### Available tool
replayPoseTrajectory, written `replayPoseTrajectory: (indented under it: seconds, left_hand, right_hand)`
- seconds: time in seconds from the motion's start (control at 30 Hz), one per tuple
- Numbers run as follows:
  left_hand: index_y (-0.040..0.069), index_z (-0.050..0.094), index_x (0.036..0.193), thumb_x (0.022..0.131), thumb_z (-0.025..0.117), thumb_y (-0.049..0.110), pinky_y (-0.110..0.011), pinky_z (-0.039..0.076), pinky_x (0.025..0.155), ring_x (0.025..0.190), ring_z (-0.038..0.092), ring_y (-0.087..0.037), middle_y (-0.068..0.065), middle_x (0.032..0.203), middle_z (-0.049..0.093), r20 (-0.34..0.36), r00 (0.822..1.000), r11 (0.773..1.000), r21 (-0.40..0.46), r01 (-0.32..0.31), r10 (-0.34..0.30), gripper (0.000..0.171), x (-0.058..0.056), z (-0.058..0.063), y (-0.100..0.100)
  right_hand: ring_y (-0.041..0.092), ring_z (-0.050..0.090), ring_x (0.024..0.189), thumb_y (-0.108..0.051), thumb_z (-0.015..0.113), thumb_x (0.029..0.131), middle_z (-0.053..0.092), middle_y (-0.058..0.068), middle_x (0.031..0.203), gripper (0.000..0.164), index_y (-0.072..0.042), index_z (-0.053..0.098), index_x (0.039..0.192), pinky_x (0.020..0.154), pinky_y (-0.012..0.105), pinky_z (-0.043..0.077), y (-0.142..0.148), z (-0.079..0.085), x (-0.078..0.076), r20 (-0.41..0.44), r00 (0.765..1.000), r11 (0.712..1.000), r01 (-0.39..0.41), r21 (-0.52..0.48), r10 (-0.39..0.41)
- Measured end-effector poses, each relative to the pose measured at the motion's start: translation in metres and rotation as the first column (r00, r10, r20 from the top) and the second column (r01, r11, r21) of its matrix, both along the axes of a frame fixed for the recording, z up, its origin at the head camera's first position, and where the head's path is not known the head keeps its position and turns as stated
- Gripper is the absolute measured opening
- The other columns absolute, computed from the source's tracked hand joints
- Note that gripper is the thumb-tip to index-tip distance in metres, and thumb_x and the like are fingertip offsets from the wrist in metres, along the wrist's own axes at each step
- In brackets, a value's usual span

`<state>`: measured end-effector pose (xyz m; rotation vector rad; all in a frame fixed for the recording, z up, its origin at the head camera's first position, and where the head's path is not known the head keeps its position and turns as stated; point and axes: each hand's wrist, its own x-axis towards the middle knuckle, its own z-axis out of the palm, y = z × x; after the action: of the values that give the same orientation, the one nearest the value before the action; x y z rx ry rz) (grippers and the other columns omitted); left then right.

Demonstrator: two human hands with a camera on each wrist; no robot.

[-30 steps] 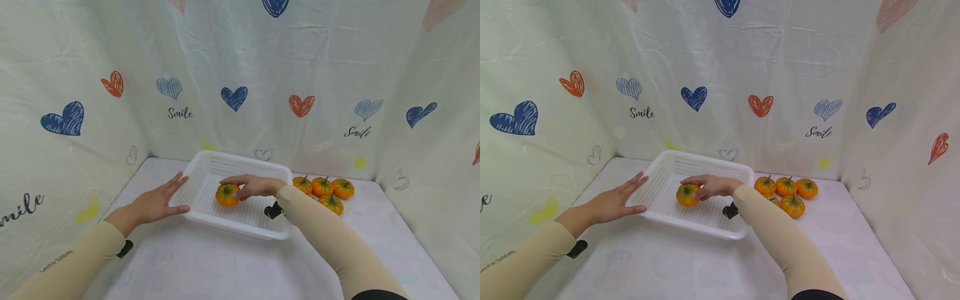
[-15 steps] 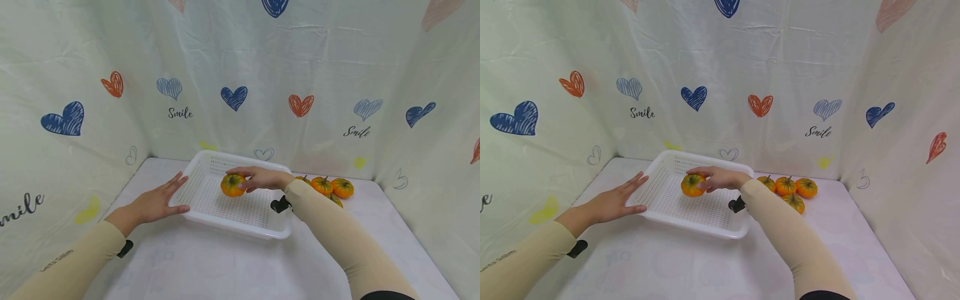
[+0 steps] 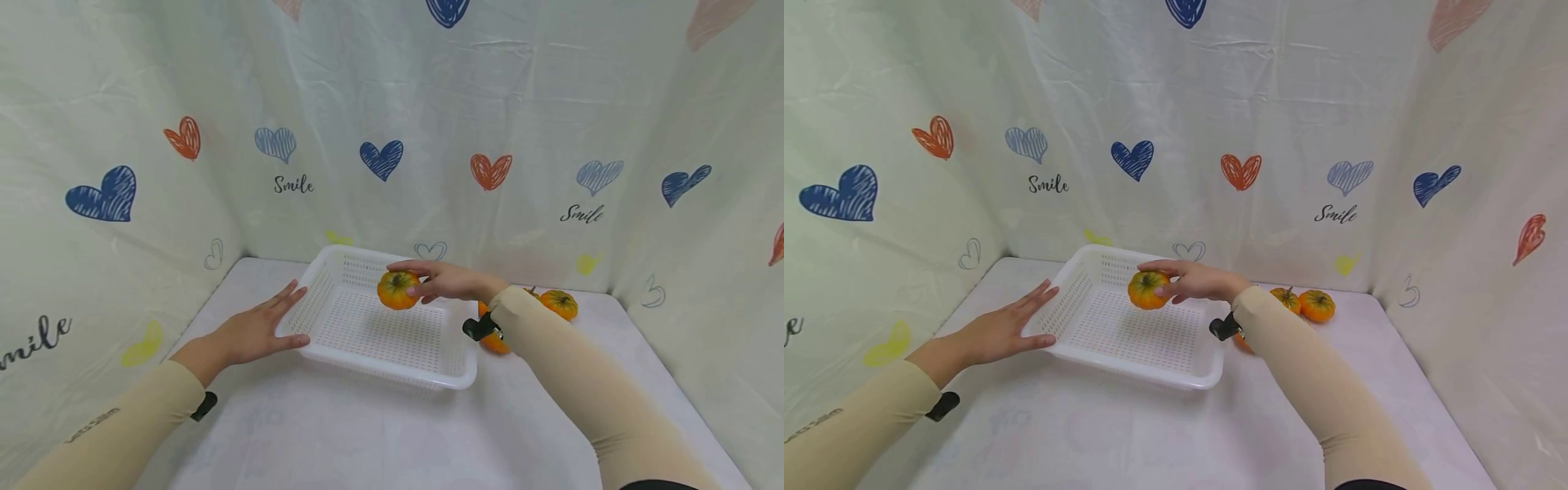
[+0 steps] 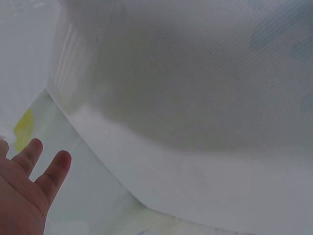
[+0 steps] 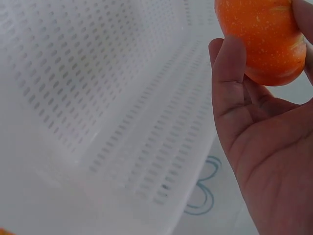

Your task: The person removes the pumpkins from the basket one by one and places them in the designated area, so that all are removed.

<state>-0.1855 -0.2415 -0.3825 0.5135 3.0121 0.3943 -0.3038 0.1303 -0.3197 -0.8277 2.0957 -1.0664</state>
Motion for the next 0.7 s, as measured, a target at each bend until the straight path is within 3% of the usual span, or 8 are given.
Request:
replayPoseTrajectory:
  seconds: [0.3,0.5,0.7]
  left_hand:
    - [0.014,0.017,0.161,0.087,0.05,0.077,-0.063,0.046,0.094,0.138,0.037,-0.046,-0.011,0.167,0.007,0.001,1.0,1.0,0.002,0.005,-0.005,0.103,-0.001,0.0,0.0]
    - [0.014,0.017,0.161,0.087,0.05,0.077,-0.062,0.048,0.092,0.137,0.038,-0.046,-0.01,0.167,0.007,-0.004,1.0,1.0,-0.002,0.004,-0.004,0.103,-0.001,-0.002,0.0]
    - [0.013,0.018,0.161,0.088,0.053,0.074,-0.062,0.047,0.092,0.137,0.038,-0.046,-0.011,0.167,0.007,-0.008,1.0,1.0,0.001,0.003,-0.003,0.101,-0.001,-0.001,0.0]
  right_hand:
    - [0.03,0.053,0.123,-0.021,0.061,0.1,0.042,0.007,0.148,0.061,-0.025,0.037,0.155,0.099,0.049,0.048,0.033,0.019,0.004,-0.023,0.998,0.998,0.057,-0.013,-0.057]
    - [0.031,0.05,0.126,-0.022,0.06,0.1,0.038,0.005,0.152,0.061,-0.026,0.035,0.156,0.102,0.056,0.044,0.059,0.023,0.005,-0.04,0.995,0.995,0.087,-0.051,-0.089]
    - [0.032,0.05,0.126,-0.025,0.061,0.1,0.035,0.005,0.154,0.062,-0.028,0.034,0.156,0.103,0.055,0.044,0.083,0.024,0.01,-0.06,0.99,0.991,0.125,-0.044,-0.128]
